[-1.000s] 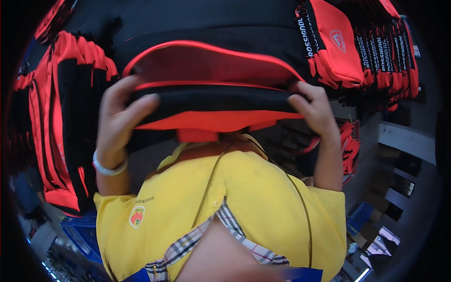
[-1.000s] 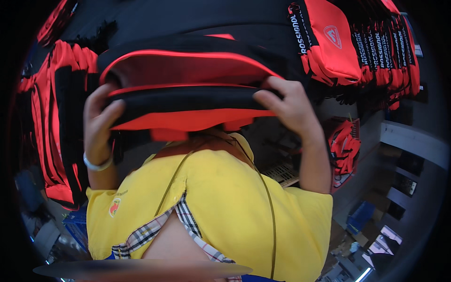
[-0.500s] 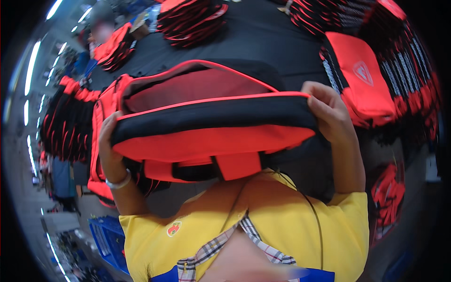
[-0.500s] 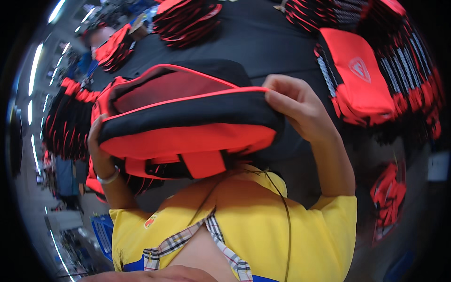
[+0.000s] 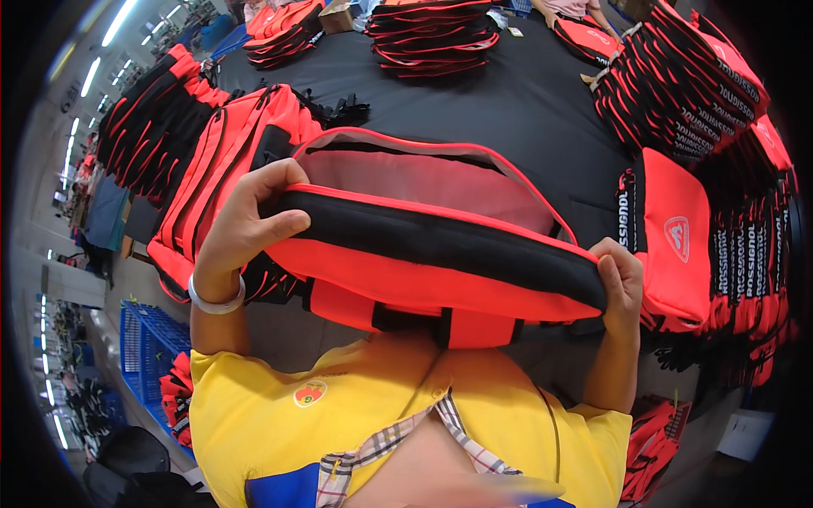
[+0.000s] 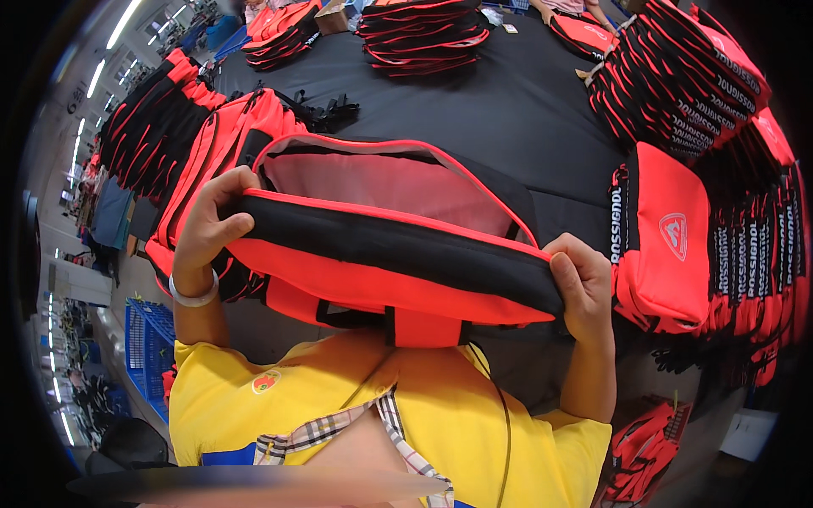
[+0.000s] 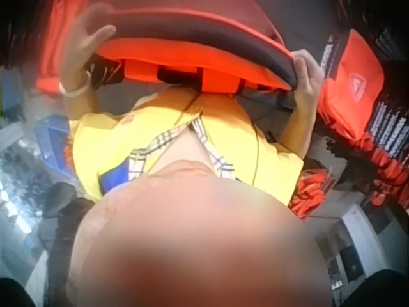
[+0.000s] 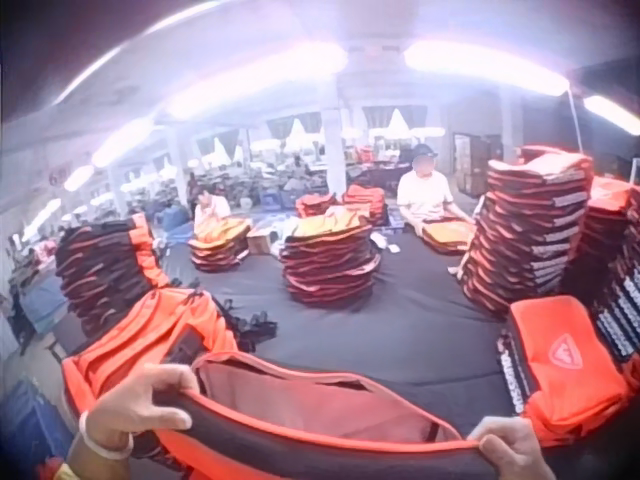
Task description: Inspecting, checking labels, and folding red and black backpacks on a manufacturing table.
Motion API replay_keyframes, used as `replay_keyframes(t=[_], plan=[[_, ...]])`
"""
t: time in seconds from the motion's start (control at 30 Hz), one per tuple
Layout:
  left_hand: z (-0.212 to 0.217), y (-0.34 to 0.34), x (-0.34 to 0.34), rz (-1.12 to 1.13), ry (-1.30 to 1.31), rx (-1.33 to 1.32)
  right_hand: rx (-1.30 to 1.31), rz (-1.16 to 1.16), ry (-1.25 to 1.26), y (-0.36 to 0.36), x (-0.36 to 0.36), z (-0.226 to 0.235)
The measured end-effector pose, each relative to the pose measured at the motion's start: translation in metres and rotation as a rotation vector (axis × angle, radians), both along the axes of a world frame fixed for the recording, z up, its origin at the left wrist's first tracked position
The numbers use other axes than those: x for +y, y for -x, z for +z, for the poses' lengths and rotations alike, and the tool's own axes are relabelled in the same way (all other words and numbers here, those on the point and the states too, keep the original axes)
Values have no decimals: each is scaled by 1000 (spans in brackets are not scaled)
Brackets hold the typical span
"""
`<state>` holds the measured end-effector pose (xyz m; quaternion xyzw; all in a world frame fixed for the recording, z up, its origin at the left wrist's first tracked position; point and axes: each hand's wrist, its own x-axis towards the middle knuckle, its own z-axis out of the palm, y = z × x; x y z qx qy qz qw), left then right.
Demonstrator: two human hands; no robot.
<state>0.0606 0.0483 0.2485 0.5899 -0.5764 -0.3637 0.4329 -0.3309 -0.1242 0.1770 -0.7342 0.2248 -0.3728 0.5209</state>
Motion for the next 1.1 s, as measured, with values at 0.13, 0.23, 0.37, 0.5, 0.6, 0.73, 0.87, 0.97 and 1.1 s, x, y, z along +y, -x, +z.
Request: replay_keyframes(t=[0.13,0.23,0.37,0.5,0.6,0.73,0.87,0.97,1.1], plan=[[0,11,-2,1,-3,28,168,-13,66,-5,-7,25],[0,19,-9,-4,-8,64,241,-19,145,-19,-11,46],[-3,47,-33,-58,-31,115,383,212,342,-75,0,82],[4,53,-42,-116,-103,238,588,526,183,-110,2,88],[-18,34,-45,-108,-118,342,524,541,-41,-92,-22,62],[-36,25,-52,-116,-245,351,517,535,-11,-78,-23,44],[-32,27,-67,-151,-320,400,531,484,-63,-78,-32,38],[-1,34,-91,-442,-336,-133,519,565,-36,-84,-44,36],[21,87,-129,-644,-428,-520,456,560,110,-95,-39,44]])
